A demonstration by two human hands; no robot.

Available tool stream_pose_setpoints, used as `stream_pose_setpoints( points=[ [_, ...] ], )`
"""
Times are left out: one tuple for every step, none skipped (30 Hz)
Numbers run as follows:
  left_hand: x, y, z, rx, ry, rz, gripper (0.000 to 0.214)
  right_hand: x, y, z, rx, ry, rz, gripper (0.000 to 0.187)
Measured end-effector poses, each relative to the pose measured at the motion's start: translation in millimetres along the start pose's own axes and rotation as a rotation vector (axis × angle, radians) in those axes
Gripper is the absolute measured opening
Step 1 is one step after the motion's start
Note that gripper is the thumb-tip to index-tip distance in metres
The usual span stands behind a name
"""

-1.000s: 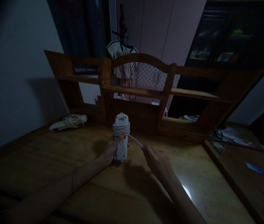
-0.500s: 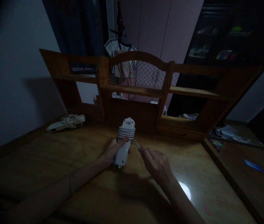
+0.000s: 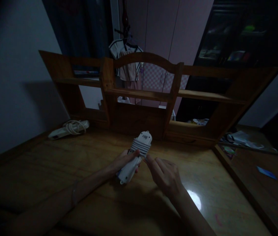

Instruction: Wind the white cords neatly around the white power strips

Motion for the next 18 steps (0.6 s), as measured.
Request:
stream_pose_setpoints(
  points=[
    [-1.4,0,1,0.0,-0.01,-0.011,0.052,0,0,-2,0.012,-0.008,0.001,0.032],
    [-2.9,0,1,0.004,-0.027,-0.023,0.05,-1,0,-3,0.022,-0.017,-0.002,0.033],
    [-4.4,0,0,0.013,-0.05,-0.036,0.048,-2,0,-5,0.031,-0.027,-0.006,0.034],
    [-5.6,0,0,0.024,-0.077,-0.047,0.047,-2,1,-6,0.04,-0.035,-0.007,0.035],
    [-6.5,0,-1,0.031,-0.101,-0.054,0.046,-2,1,-7,0.05,-0.041,-0.004,0.037],
    [-6.9,-1,-1,0.035,-0.116,-0.053,0.045,-1,2,-8,0.058,-0.045,0.004,0.039],
    [-6.8,-1,0,0.035,-0.123,-0.046,0.045,0,3,-8,0.065,-0.049,0.012,0.041],
    [-6.3,-1,0,0.029,-0.124,-0.033,0.045,1,3,-8,0.066,-0.053,0.017,0.042],
    [-5.6,0,2,0.017,-0.122,-0.018,0.045,2,3,-8,0.063,-0.056,0.018,0.042],
    [-5.0,0,4,0.002,-0.117,-0.003,0.045,3,4,-7,0.056,-0.058,0.019,0.042],
    [-4.4,1,6,-0.013,-0.113,0.011,0.045,4,3,-7,0.048,-0.06,0.022,0.042],
    [-3.7,2,9,-0.027,-0.11,0.024,0.044,5,3,-7,0.043,-0.061,0.031,0.043],
    [-3.2,3,11,-0.041,-0.11,0.035,0.044,7,3,-8,0.042,-0.059,0.044,0.044],
    [-2.6,4,13,-0.054,-0.112,0.046,0.043,8,3,-9,0.045,-0.059,0.054,0.045],
    [-2.1,5,15,-0.067,-0.116,0.056,0.042,9,2,-10,0.05,-0.06,0.06,0.047],
    [-1.7,6,17,-0.083,-0.12,0.063,0.042,10,2,-11,0.055,-0.062,0.062,0.048],
    [-1.8,7,19,-0.097,-0.121,0.065,0.042,10,2,-12,0.056,-0.063,0.06,0.049],
    [-2.1,8,19,-0.106,-0.117,0.064,0.041,10,2,-13,0.055,-0.064,0.058,0.049]
  ],
)
Point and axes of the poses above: each hand's wrist, its own y-axis away from the middle knuckle, its own x-axis out of the back of the hand, z = x × y, the point moved 7 cm from there along -y, towards the middle knuckle, and after that the axes turned 6 degrees about -z, right-handed, at the moved point
